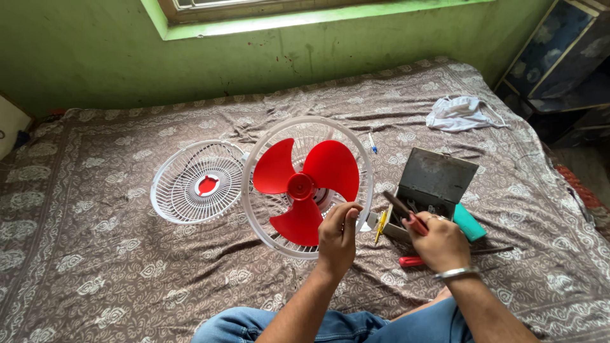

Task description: The person sits on a bed and uses pliers to adjust a small metal component on the central hub of a disassembled red fan blade. The person repeatedly grips and manipulates the component while the fan blade and cage rest on the bed.

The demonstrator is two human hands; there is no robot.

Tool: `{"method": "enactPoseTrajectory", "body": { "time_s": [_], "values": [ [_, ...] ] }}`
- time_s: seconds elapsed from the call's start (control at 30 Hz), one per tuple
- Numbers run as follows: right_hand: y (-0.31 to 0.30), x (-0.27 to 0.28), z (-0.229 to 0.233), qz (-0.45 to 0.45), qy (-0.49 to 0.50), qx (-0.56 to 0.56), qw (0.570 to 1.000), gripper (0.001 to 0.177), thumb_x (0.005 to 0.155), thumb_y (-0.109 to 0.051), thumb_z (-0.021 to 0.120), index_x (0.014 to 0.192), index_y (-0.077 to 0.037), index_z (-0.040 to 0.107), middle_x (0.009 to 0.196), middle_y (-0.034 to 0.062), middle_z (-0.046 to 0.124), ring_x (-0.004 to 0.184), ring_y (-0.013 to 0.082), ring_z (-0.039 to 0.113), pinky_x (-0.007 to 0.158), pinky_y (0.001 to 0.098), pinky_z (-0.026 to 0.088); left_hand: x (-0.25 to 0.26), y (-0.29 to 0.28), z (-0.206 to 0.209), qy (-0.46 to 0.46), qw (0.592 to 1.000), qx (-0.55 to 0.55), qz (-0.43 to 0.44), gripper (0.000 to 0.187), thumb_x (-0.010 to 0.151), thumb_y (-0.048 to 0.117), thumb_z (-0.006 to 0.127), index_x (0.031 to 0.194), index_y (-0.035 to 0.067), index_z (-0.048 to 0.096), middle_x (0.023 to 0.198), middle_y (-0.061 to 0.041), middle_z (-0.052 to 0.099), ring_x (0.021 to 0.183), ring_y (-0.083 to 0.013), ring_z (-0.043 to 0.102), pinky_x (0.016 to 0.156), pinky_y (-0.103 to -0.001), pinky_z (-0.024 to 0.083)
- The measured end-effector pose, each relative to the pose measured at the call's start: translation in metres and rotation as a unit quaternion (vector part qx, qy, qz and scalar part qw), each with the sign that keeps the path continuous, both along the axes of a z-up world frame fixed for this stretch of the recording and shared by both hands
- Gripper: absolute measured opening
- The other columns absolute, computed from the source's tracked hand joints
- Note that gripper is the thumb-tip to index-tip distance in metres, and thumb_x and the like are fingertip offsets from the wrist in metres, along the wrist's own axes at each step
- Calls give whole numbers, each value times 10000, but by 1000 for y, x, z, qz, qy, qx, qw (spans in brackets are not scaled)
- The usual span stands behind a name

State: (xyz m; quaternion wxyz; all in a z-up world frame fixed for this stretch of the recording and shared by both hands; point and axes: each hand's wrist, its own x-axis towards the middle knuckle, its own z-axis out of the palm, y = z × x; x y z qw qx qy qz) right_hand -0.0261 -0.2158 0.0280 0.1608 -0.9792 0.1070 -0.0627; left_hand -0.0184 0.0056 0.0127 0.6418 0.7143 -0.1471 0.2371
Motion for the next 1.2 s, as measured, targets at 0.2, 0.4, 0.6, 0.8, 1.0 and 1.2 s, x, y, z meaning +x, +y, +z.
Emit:
{"method": "enactPoseTrajectory", "body": {
  "time_s": [0.2, 0.4, 0.6, 0.8, 1.0, 1.2],
  "values": [
    [-37, -3, -31, -92, -49, 240, 965, 418, 899, -501, 696, 1085, -135, 778, 777, 124, 811, 742, 252, 791, 722, 401, 598, 18, 8, 38, 23, 998, 50, 20, 227, 1022, 197, 625, 1078, 18, 754, 932, -131, 735, 778, -238, 730, 687, -349, 572],
    [-49, 0, -39, -107, -51, 258, 959, 455, 943, -511, 695, 1094, -88, 773, 826, 74, 757, 706, 175, 733, 633, 329, 569, 40, 19, 54, -5, 984, 171, -46, 185, 1001, 170, 652, 1076, 35, 755, 956, -164, 760, 823, -273, 750, 743, -368, 591],
    [-33, -10, -32, -21, -16, 337, 941, 402, 912, -452, 669, 1148, -150, 791, 657, 34, 668, 534, 89, 595, 504, 310, 478, 71, 19, 59, 80, 980, 177, -40, 228, 1010, 213, 611, 1032, 39, 756, 832, -188, 738, 738, -306, 745, 693, -420, 575],
    [-29, -8, -33, 65, -25, 298, 952, 406, 923, -426, 680, 1144, -95, 763, 912, 40, 820, 818, 110, 747, 717, 285, 566, 96, 5, 62, 50, 960, 277, -11, 339, 1041, 242, 590, 823, 22, 728, 740, -190, 714, 645, -327, 701, 670, -459, 567],
    [-23, -8, -33, 62, 75, 387, 917, 481, 931, -400, 631, 1297, -92, 672, 1092, 32, 819, 1005, 122, 764, 826, 305, 622, 104, -8, 58, 70, 945, 314, -61, 397, 1071, 300, 522, 810, 71, 714, 678, -98, 677, 539, -215, 657, 574, -403, 584],
    [-8, 5, -33, 36, -18, 431, 901, 398, 951, -332, 706, 1171, -2, 669, 983, 93, 777, 933, 179, 758, 825, 333, 595, 91, -6, 56, 9, 958, 284, -49, 324, 1039, 244, 569, 824, 49, 713, 725, -122, 702, 606, -266, 693, 586, -441, 565]
  ]
}}
